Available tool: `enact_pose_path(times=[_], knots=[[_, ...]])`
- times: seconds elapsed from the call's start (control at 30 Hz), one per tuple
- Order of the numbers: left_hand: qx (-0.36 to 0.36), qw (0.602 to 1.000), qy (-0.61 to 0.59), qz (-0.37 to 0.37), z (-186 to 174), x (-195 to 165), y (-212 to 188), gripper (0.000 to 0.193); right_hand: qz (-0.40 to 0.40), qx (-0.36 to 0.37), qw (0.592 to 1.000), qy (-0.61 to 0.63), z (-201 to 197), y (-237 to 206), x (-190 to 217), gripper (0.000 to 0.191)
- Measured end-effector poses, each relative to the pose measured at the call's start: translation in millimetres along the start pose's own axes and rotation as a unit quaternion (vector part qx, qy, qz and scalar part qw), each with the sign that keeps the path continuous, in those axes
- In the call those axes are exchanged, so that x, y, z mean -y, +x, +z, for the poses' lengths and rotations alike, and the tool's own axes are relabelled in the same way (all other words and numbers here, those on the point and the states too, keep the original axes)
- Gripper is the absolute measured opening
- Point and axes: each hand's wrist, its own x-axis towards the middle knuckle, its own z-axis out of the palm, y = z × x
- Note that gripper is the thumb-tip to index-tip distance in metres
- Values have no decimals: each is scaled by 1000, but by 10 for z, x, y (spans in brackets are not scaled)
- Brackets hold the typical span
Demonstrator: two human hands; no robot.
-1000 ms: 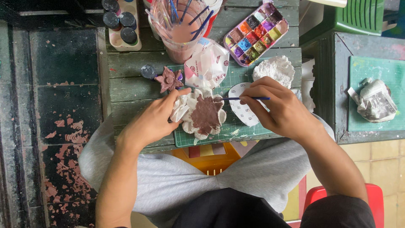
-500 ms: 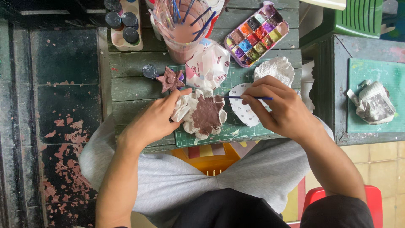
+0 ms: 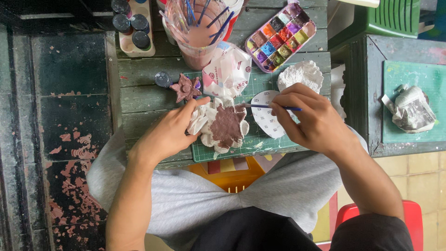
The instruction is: The person sits on the floor at a low table and paints the center of a white plaster flower with pink paint using a small brush. They repeatedly dip the brush into a cup of water and a watercolor palette, hold the flower steady with one hand, and continue brushing the painted area.
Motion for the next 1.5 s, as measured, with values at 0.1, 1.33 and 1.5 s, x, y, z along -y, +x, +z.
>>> enact_pose_path(times=[0.1,1.33,1.5], knots=[[22,1000,-4,-13,-12,-9,1,86,48,-36,997,43,-104,-118,-10,9],[22,997,76,-6,94,-98,16,108,-84,100,988,-80,129,-459,490,41],[11,997,72,5,111,-82,6,107,-177,158,955,-178,195,-492,564,55]])
